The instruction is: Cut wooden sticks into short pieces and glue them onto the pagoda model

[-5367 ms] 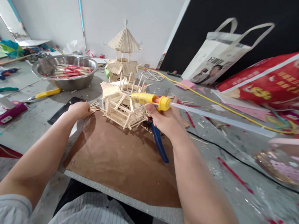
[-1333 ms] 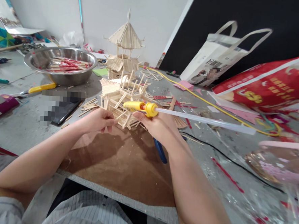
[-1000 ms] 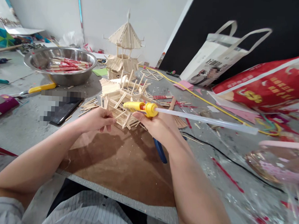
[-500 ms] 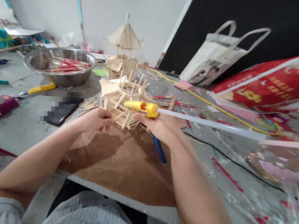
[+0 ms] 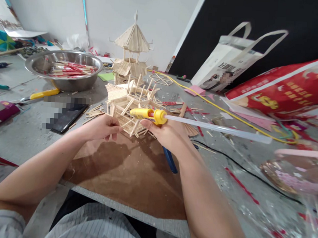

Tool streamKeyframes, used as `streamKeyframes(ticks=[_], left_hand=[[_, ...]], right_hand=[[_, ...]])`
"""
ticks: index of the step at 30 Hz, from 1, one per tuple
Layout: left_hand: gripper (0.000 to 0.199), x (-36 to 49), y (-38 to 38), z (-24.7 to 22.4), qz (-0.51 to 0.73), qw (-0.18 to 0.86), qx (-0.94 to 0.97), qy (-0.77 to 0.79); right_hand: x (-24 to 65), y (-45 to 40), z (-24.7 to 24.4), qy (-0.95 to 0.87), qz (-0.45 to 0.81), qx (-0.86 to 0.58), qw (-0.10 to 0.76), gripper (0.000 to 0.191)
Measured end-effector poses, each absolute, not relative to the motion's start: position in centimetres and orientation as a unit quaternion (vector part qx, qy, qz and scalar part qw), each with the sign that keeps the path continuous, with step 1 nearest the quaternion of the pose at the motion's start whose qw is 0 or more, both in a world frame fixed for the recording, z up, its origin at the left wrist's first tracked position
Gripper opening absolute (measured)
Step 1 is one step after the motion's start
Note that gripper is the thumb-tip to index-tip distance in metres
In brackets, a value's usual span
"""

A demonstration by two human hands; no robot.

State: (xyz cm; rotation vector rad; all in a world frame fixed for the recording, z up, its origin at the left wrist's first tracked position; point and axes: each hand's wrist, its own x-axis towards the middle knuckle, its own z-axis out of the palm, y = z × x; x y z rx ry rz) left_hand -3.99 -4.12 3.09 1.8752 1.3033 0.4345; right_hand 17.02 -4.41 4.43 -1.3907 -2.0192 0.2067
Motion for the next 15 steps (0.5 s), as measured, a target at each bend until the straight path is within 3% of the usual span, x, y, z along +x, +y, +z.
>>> streamKeyframes(ticks=[15], left_hand=[[0.026,-4.26,-4.27,3.58,0.179,0.381,0.743,0.52]], right_hand=[[17.23,-4.3,4.13,-0.773,0.054,-0.54,0.328,0.036]])
